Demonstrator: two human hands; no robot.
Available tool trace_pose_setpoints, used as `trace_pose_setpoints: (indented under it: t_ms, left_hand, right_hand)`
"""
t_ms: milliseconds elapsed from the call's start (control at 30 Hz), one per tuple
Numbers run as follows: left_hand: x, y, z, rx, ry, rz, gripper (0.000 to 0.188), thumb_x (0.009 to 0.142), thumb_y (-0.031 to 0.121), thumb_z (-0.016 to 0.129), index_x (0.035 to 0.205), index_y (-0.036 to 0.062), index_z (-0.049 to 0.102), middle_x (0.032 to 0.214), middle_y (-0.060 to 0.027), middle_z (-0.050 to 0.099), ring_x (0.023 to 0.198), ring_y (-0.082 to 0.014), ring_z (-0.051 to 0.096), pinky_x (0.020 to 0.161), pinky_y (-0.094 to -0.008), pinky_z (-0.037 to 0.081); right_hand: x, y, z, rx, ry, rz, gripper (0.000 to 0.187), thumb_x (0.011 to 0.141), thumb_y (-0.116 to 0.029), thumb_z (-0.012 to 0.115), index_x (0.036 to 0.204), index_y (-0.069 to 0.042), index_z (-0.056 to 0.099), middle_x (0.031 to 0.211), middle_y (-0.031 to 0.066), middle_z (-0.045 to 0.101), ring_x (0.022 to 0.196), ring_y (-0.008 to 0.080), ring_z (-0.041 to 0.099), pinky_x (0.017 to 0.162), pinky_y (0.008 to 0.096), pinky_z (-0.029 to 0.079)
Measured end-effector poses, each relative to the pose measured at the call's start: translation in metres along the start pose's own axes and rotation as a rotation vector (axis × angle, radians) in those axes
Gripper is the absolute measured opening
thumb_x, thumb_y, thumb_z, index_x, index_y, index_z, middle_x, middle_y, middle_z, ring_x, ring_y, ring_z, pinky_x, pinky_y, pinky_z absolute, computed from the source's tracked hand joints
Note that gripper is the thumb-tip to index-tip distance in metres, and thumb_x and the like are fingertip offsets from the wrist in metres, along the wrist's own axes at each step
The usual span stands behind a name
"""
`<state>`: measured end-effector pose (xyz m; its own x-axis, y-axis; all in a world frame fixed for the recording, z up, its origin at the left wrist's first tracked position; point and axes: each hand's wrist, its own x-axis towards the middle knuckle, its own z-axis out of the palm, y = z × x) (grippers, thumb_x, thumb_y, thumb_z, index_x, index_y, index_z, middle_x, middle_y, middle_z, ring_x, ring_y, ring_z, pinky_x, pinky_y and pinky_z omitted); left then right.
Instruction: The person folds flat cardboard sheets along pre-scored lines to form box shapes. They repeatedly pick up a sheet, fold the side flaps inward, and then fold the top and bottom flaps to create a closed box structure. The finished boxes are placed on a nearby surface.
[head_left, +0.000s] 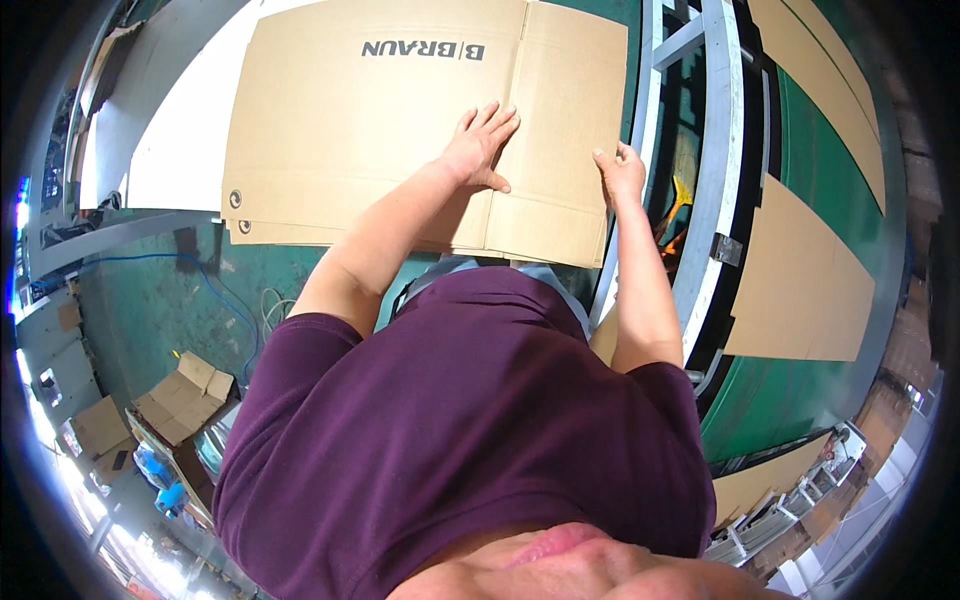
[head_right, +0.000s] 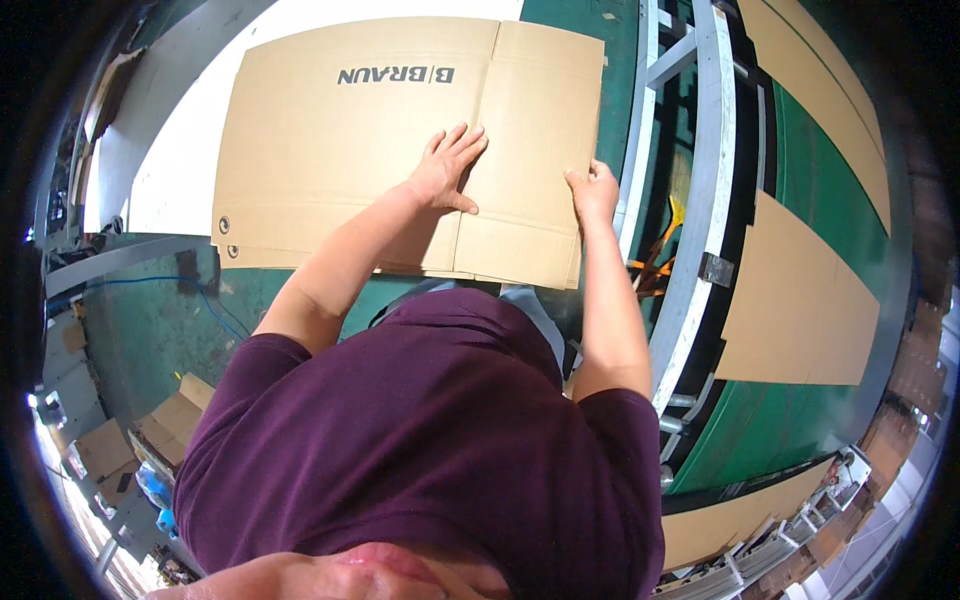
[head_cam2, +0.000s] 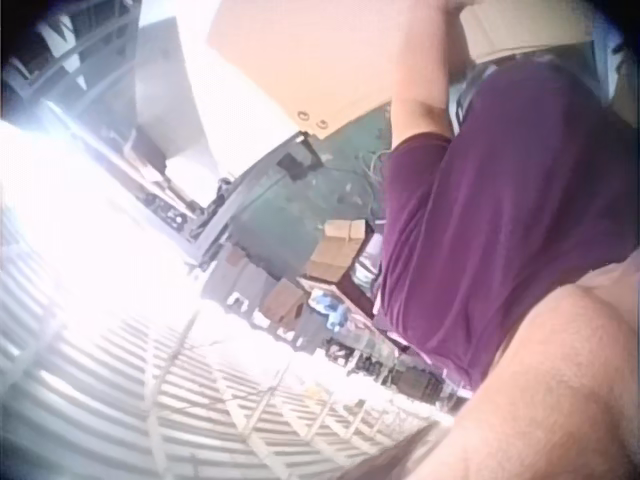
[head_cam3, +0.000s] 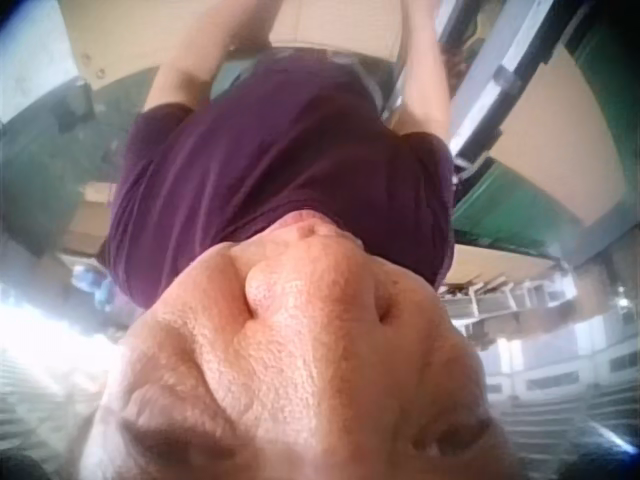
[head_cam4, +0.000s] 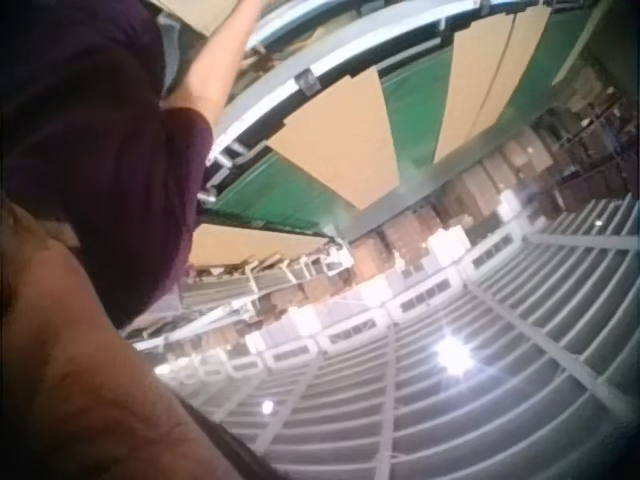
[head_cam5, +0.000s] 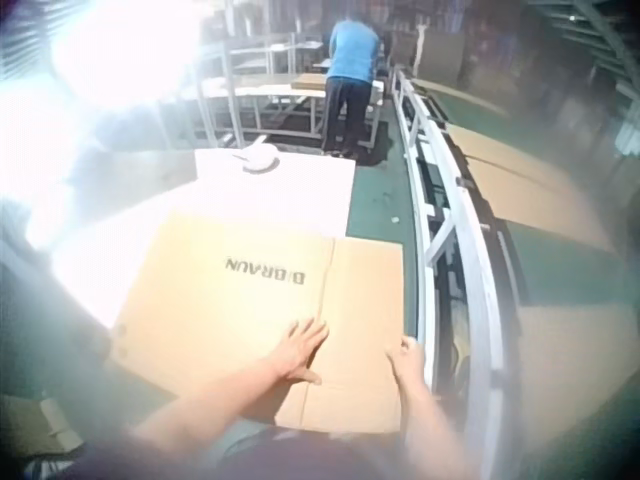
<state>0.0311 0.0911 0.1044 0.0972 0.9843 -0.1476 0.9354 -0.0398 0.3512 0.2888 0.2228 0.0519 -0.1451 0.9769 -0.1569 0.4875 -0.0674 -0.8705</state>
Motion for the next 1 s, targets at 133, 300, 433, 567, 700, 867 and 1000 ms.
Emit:
trace_pose_setpoints:
  t_ms: [133, 300, 433, 567, 700, 867, 1000]
  left_hand:
    - [-0.022, 0.007, 0.005, -0.017, 0.105, 0.061, 0.099, 0.064, 0.043, 0.080, 0.143, 0.0052, 0.034, 0.151, -0.0118, 0.031, 0.142, -0.0338, 0.020, 0.114, -0.0534, 0.017]
    - [-0.104, 0.034, 0.017, -0.109, 0.041, 0.199, 0.086, 0.065, 0.036, 0.080, 0.135, 0.0000, 0.044, 0.143, -0.0166, 0.041, 0.137, -0.0341, 0.031, 0.113, -0.0482, 0.026]
    - [-0.124, 0.045, 0.041, -0.074, 0.157, 0.188, 0.071, 0.068, 0.027, 0.078, 0.129, -0.0003, 0.051, 0.138, -0.0132, 0.047, 0.133, -0.0302, 0.038, 0.111, -0.0426, 0.031]
    - [-0.123, 0.051, 0.036, 0.005, 0.111, 0.190, 0.063, 0.075, 0.027, 0.073, 0.128, 0.0001, 0.053, 0.137, -0.0121, 0.049, 0.133, -0.0288, 0.039, 0.111, -0.0389, 0.032]
    - [-0.122, 0.040, 0.050, 0.071, 0.142, 0.239, 0.061, 0.078, 0.032, 0.071, 0.127, 0.0004, 0.054, 0.136, -0.0127, 0.050, 0.133, -0.0283, 0.039, 0.111, -0.0377, 0.032]
    - [-0.120, 0.037, 0.046, 0.080, 0.192, 0.261, 0.058, 0.079, 0.033, 0.070, 0.125, 0.0009, 0.056, 0.134, -0.0127, 0.052, 0.130, -0.0284, 0.043, 0.109, -0.0381, 0.035]
    - [-0.120, 0.034, 0.044, -0.077, 0.222, 0.253, 0.058, 0.076, 0.030, 0.073, 0.124, 0.0018, 0.057, 0.132, -0.0127, 0.053, 0.130, -0.0297, 0.043, 0.108, -0.0403, 0.036]
  right_hand:
    - [0.007, 0.026, 0.006, -0.003, 0.078, -0.014, 0.041, 0.070, -0.016, 0.079, 0.105, 0.003, 0.067, 0.095, 0.0137, 0.072, 0.086, 0.0198, 0.069, 0.079, 0.0307, 0.052]
    - [-0.001, 0.002, -0.002, -0.131, 0.064, 0.019, 0.044, 0.069, -0.020, 0.080, 0.106, 0.001, 0.067, 0.093, 0.0146, 0.071, 0.085, 0.0218, 0.069, 0.078, 0.0330, 0.051]
    - [-0.022, -0.032, 0.000, -0.266, 0.155, 0.000, 0.049, 0.071, -0.021, 0.079, 0.112, 0.001, 0.065, 0.098, 0.0159, 0.071, 0.090, 0.0232, 0.068, 0.081, 0.0333, 0.051]
    - [-0.013, -0.005, 0.005, -0.207, 0.175, 0.016, 0.049, 0.074, -0.021, 0.076, 0.116, 0.001, 0.063, 0.101, 0.0161, 0.070, 0.094, 0.0249, 0.067, 0.086, 0.0339, 0.049]
    - [-0.018, -0.023, 0.005, -0.286, 0.136, 0.041, 0.046, 0.074, -0.024, 0.076, 0.114, -0.004, 0.065, 0.096, 0.0160, 0.071, 0.090, 0.0277, 0.068, 0.085, 0.0354, 0.050]
    - [-0.028, -0.041, 0.003, -0.443, 0.142, 0.093, 0.057, 0.073, -0.028, 0.075, 0.124, -0.008, 0.059, 0.122, 0.0184, 0.058, 0.114, 0.0311, 0.055, 0.096, 0.0399, 0.043]
    - [-0.057, -0.047, 0.028, -0.657, 0.136, 0.118, 0.071, 0.071, -0.035, 0.075, 0.133, -0.011, 0.051, 0.143, 0.0199, 0.037, 0.133, 0.0361, 0.033, 0.108, 0.0482, 0.029]
